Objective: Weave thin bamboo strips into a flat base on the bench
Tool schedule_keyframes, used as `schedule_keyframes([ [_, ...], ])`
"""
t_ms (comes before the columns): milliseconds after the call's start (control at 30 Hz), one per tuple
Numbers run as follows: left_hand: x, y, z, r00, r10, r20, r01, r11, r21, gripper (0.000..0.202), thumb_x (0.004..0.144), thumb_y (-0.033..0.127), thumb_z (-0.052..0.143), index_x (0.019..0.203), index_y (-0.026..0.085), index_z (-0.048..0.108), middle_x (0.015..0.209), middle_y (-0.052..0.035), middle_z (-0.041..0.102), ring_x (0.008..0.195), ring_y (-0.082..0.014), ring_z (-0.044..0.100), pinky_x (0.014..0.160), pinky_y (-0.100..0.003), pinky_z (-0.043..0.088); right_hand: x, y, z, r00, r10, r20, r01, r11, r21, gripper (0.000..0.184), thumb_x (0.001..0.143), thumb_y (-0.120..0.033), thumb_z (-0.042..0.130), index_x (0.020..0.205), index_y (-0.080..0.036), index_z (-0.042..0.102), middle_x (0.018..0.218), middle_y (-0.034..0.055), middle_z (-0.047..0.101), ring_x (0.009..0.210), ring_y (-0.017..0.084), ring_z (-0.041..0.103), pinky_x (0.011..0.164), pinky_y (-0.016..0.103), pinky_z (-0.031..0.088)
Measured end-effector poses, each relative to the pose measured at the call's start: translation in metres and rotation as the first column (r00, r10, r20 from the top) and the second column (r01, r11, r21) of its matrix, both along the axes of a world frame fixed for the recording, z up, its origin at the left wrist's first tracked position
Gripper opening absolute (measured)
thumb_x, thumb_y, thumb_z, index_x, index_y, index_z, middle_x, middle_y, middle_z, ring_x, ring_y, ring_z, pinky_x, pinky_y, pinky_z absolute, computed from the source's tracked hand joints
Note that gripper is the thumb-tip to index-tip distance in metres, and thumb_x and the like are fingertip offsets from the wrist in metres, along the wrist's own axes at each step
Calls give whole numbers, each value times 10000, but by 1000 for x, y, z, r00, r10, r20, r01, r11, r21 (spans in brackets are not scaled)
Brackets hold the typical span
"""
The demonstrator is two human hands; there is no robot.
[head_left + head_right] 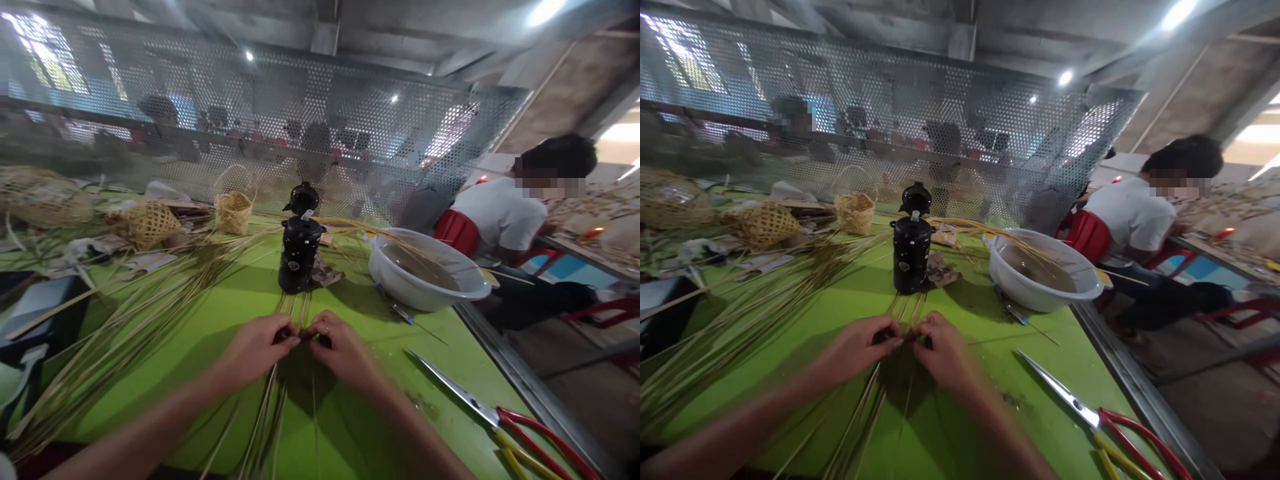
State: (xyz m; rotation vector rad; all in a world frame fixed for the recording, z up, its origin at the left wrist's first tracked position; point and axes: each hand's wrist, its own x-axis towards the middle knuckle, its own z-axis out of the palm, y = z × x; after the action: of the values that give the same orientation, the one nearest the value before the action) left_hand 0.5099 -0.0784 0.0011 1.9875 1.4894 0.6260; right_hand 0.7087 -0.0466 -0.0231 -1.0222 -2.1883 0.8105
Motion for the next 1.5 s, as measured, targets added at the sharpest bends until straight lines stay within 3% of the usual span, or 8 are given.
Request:
schedule_keyframes([
  [167,-4,0,-2,1000,-30,7,30,999,-31,154,852,314,606,919,200,685,862,-5,712,785,-180,611,677,-274,391,2,1,-1,999,47,-3,-47,999,10,324,696,79,559,805,-198,688,830,6,593,832,167,574,740,271,418],
  [367,-18,-6,-2,963,-139,-230,168,980,107,195,914,310,595,1048,254,725,920,-30,689,921,-216,578,783,-311,361,8,0,4,996,93,-3,-93,996,-14,172,815,-31,632,806,-200,663,839,21,651,826,180,596,732,288,430],
  [600,-16,-10,1,895,-189,-403,239,968,77,201,957,254,542,1035,267,726,931,-35,641,932,-218,561,797,-337,333,10,1,6,991,131,-27,-132,989,-60,130,849,-86,643,826,-212,668,877,26,694,842,186,622,751,305,459],
  [900,-16,-13,1,872,-216,-439,284,954,95,246,949,260,571,1160,343,667,964,-4,623,961,-215,552,808,-336,349,10,1,6,985,159,-69,-166,980,-112,184,839,-70,611,843,-234,696,992,22,726,988,198,659,872,324,483],
  [1067,-17,-13,-6,870,-201,-450,302,939,164,261,944,280,575,1188,345,643,962,-9,611,959,-225,549,786,-344,367,12,2,6,987,155,-28,-158,980,-119,175,848,-74,610,857,-228,694,984,17,733,967,192,669,864,305,483],
  [1233,-17,-13,-12,858,-172,-484,300,933,200,195,940,323,572,1105,335,675,952,-21,605,944,-244,543,784,-371,368,13,2,6,989,145,8,-143,984,-106,155,872,-110,604,868,-236,693,962,9,728,927,188,666,846,305,486],
  [1500,-14,-11,-9,851,-165,-499,284,944,171,289,949,330,556,1230,327,621,969,-22,610,957,-245,550,806,-385,384,14,2,5,993,114,-37,-118,981,-152,144,847,-119,623,859,-240,700,971,-1,740,912,182,672,824,292,485],
])
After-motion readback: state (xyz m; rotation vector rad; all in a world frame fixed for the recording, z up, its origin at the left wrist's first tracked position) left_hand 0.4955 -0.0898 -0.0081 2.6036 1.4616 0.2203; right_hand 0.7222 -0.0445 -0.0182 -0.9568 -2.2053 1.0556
